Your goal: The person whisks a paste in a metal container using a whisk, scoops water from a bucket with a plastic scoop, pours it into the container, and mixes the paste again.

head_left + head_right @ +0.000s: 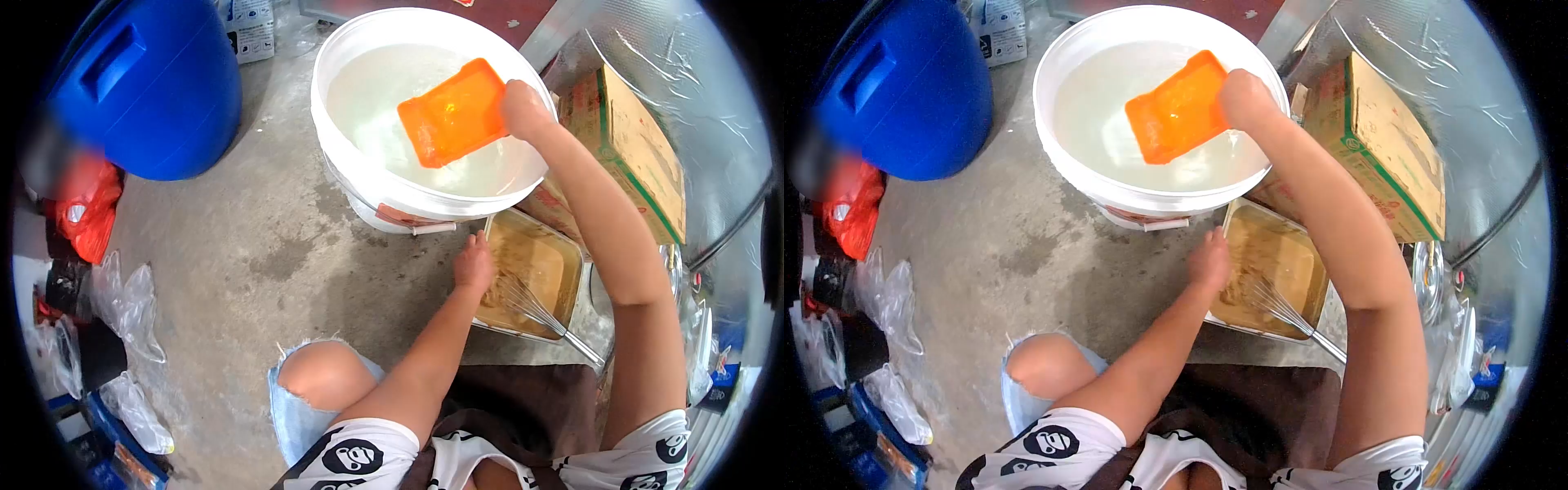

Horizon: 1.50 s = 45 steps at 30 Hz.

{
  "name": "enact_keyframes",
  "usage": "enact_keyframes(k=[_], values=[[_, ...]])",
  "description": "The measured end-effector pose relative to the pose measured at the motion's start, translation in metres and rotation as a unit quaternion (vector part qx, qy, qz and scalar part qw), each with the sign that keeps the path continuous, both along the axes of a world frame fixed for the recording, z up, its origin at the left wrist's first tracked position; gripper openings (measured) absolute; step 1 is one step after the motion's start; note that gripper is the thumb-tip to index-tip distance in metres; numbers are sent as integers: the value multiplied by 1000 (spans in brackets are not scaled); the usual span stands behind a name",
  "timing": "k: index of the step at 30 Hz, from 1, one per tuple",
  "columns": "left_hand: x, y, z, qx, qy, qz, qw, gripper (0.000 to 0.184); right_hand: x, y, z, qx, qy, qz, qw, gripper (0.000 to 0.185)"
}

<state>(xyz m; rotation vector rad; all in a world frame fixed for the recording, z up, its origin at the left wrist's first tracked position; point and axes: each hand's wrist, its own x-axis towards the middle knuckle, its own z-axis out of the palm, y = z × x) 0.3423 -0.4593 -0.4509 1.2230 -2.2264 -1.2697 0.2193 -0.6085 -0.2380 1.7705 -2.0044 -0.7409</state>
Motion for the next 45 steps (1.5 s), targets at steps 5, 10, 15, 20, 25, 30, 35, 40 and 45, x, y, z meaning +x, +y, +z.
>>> enact_keyframes(k=[5, 10, 15, 20, 25, 30, 35, 40, 45], values=[[-3, -1, -5, 0, 13, -9, 1000, 28, 27, -7, -6, -62, -524, -333, 782, 19], [-10, 4, -18, -10, 21, 15, 1000, 28, 33, 4, 2, -83, -731, -338, 587, 20], [-4, -2, -11, 11, -14, -25, 1000, 32, 37, 6, 12, -136, -789, -294, 522, 20], [-9, 4, -19, 3, 53, 33, 998, 32, 28, 25, 47, -199, -787, -304, 498, 20], [-9, 3, -15, -7, 21, 18, 1000, 30, -10, 73, 73, -227, -785, -311, 485, 21], [-8, 4, -24, -56, 42, 25, 997, 30, -43, 154, 84, -275, -738, -331, 520, 12], [-6, 5, -24, -66, 20, 9, 998, 32, -44, 244, 73, -310, -699, -390, 513, 19], [-8, 4, -33, -108, 35, 26, 993, 31, -41, 325, 26, -304, -674, -464, 488, 19], [-8, 4, -32, -78, 31, 9, 996, 31, -43, 374, -42, -280, -624, -501, 530, 19]])
